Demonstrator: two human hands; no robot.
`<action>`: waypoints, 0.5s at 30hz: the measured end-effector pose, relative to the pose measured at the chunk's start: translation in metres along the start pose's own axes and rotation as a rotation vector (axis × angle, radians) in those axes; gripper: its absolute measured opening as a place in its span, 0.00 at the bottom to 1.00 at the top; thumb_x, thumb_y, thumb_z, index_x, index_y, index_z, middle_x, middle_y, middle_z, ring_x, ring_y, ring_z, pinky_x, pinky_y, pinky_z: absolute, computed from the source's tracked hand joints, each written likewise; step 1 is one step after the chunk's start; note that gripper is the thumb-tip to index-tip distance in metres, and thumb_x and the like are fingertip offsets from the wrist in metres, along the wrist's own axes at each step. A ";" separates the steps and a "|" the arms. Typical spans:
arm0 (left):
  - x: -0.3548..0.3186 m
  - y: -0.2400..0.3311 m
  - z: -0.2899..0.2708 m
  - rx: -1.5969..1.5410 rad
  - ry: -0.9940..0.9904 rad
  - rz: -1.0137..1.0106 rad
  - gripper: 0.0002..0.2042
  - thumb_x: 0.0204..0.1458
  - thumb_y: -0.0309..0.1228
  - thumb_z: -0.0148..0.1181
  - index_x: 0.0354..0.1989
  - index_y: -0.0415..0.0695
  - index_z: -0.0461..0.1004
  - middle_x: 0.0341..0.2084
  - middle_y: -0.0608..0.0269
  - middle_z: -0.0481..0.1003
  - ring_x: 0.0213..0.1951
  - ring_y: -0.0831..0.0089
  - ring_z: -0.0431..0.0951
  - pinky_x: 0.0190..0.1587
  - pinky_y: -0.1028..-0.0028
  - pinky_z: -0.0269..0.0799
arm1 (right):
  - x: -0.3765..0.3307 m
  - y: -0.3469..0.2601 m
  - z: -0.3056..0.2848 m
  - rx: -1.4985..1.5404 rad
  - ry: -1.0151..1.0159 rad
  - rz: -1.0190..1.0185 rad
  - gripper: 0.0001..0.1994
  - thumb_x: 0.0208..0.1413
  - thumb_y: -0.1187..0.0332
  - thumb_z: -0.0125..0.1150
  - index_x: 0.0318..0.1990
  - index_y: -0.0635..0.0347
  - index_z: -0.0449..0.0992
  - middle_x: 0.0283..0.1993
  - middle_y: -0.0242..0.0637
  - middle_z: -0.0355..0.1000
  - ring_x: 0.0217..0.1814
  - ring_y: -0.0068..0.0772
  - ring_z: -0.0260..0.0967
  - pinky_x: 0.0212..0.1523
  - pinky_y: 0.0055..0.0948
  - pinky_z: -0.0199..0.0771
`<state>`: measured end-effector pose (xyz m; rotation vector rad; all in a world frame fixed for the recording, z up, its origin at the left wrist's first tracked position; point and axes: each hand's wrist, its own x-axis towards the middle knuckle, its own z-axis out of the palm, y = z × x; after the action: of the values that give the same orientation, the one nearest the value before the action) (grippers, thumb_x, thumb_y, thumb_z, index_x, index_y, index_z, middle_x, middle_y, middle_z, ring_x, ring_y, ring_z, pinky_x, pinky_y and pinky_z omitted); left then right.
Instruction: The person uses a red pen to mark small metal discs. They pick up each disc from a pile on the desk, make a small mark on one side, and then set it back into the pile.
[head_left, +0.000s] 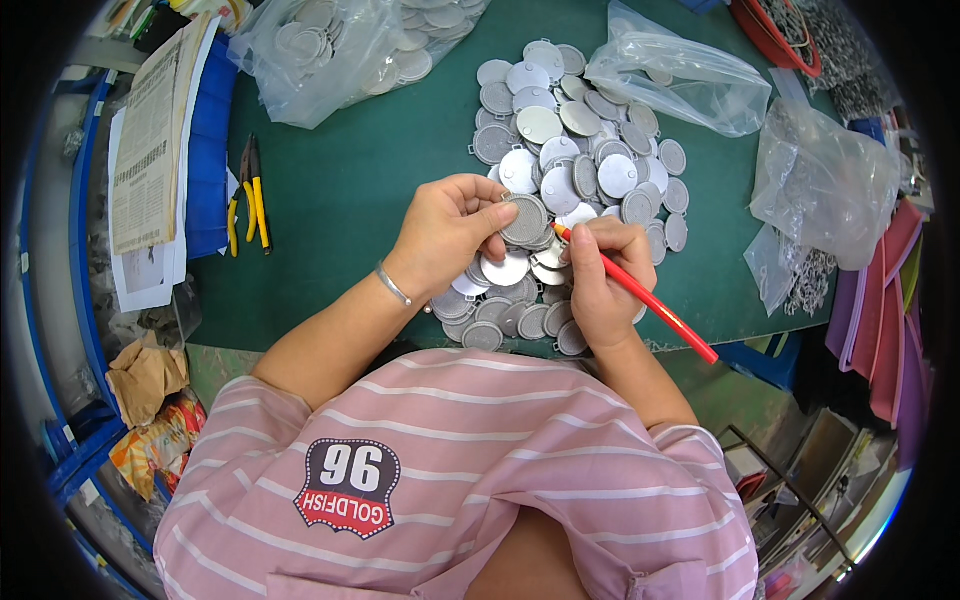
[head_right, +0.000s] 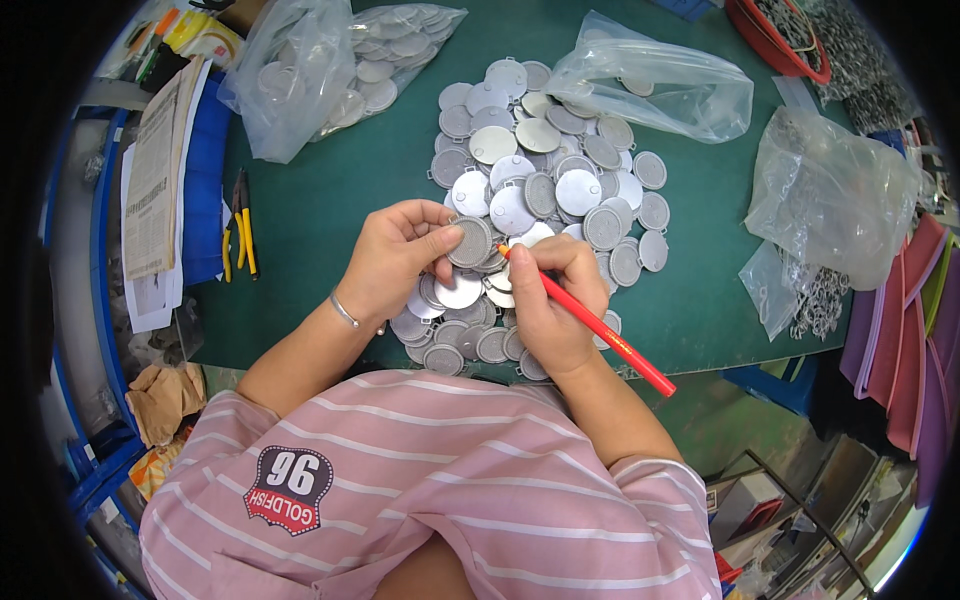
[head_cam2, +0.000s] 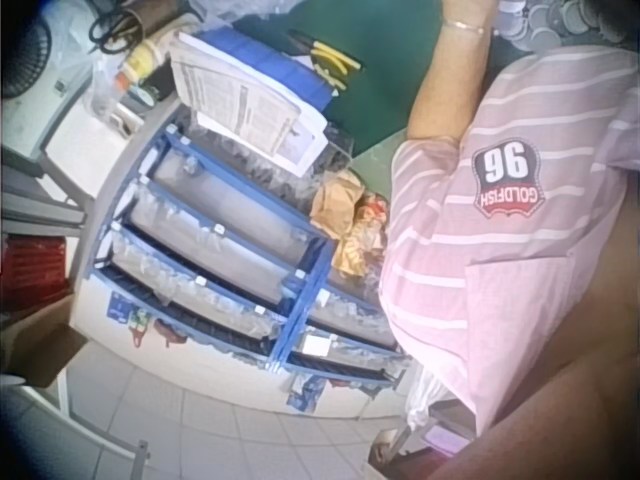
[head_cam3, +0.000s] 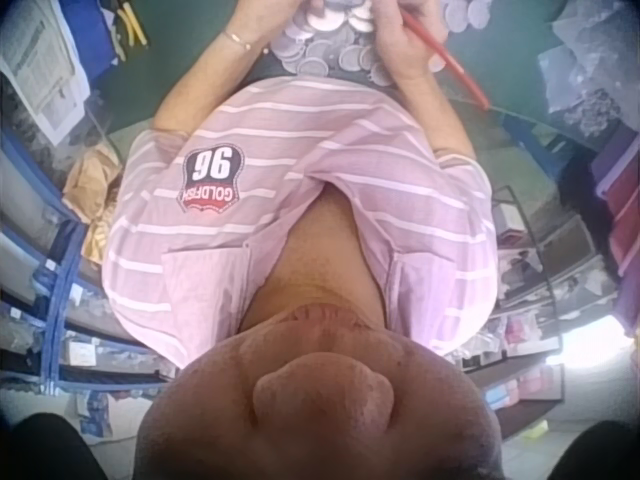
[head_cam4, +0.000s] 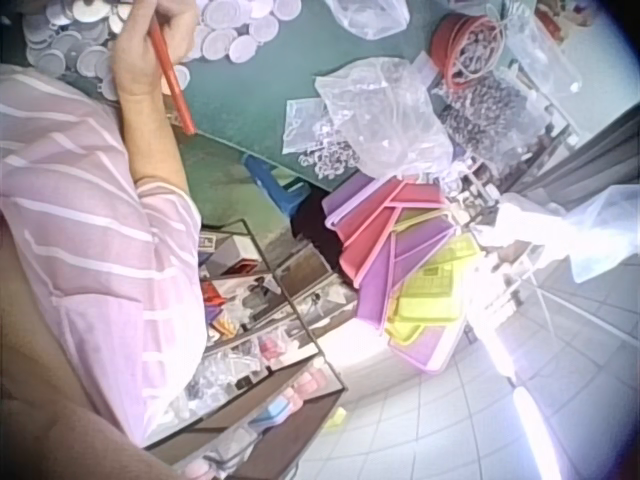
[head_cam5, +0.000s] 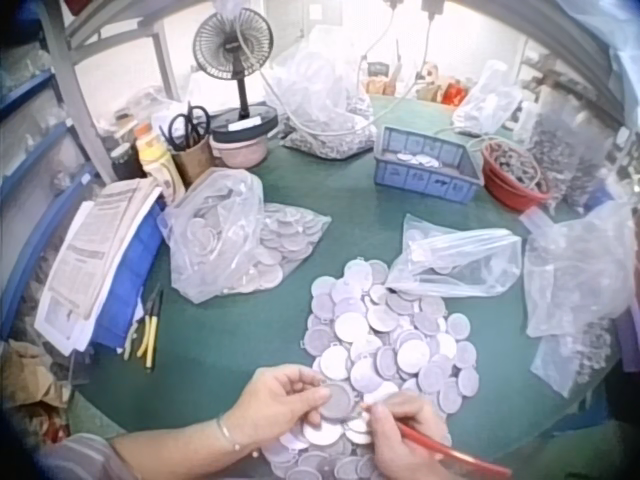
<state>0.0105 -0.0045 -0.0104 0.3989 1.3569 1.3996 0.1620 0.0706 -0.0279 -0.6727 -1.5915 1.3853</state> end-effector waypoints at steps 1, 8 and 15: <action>0.000 0.000 0.001 -0.007 0.005 -0.002 0.08 0.48 0.24 0.57 0.33 0.33 0.69 0.23 0.62 0.72 0.18 0.82 0.70 0.20 0.83 0.68 | 0.000 0.000 0.000 -0.004 -0.004 -0.020 0.07 0.49 0.80 0.55 0.25 0.63 0.63 0.22 0.35 0.65 0.21 0.19 0.59 0.22 0.18 0.58; 0.001 -0.002 -0.001 -0.025 0.015 -0.011 0.08 0.48 0.25 0.58 0.32 0.34 0.68 0.22 0.62 0.72 0.17 0.82 0.70 0.20 0.83 0.69 | -0.001 0.004 -0.005 0.005 -0.080 -0.132 0.08 0.46 0.81 0.55 0.23 0.63 0.63 0.21 0.35 0.65 0.21 0.22 0.59 0.22 0.21 0.58; 0.002 -0.001 -0.001 -0.037 0.012 -0.017 0.08 0.47 0.26 0.58 0.32 0.34 0.68 0.21 0.63 0.72 0.17 0.82 0.70 0.19 0.83 0.69 | 0.001 0.004 -0.003 -0.103 -0.106 -0.217 0.08 0.44 0.81 0.57 0.22 0.61 0.64 0.20 0.34 0.66 0.21 0.26 0.60 0.23 0.23 0.59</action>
<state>0.0097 -0.0037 -0.0126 0.3542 1.3388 1.4131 0.1641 0.0737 -0.0319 -0.4766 -1.7736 1.2032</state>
